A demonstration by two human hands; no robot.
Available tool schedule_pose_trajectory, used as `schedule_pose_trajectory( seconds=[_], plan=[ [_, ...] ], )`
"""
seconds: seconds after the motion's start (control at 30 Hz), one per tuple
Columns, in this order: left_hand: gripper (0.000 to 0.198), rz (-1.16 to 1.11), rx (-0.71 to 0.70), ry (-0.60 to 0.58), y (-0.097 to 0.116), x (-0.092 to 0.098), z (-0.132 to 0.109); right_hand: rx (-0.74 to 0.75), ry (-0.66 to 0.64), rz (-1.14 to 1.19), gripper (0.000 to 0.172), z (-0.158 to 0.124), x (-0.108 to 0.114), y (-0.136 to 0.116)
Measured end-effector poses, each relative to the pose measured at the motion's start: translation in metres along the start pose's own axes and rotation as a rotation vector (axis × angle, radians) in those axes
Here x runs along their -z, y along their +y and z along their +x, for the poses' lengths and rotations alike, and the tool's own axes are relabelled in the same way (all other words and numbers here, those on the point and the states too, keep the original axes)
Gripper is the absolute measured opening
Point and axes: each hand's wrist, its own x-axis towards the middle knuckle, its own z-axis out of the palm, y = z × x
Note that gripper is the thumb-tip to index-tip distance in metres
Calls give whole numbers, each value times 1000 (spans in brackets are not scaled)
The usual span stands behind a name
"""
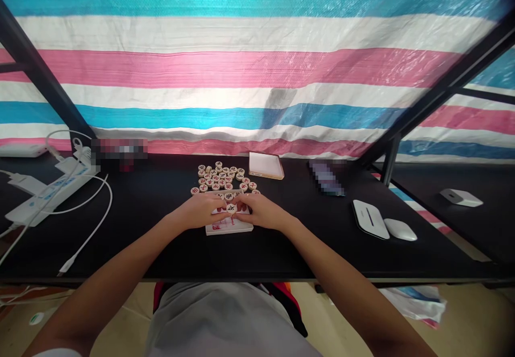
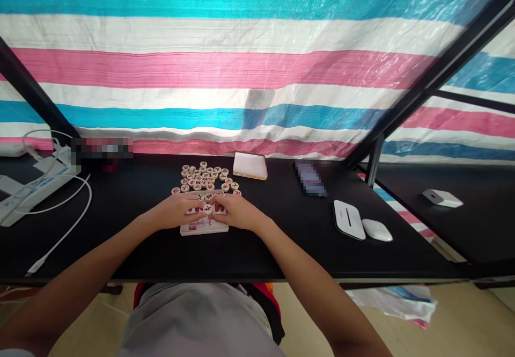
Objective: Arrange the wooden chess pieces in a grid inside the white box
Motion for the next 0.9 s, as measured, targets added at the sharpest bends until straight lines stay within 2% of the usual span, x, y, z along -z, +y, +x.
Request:
schedule_pose_trajectory(
  seconds=[0.53,0.8,0.9],
  plan=[
    [29,-7,-8,6,1,0,0,6,9,0,23,1,-2,2],
    [35,-16,-20,-42,0,-1,1,-6,-19,12,25,1,-2,3],
    [33,-30,10,-31,2,0,1,0,20,-1,24,2,-3,3]
  ],
)
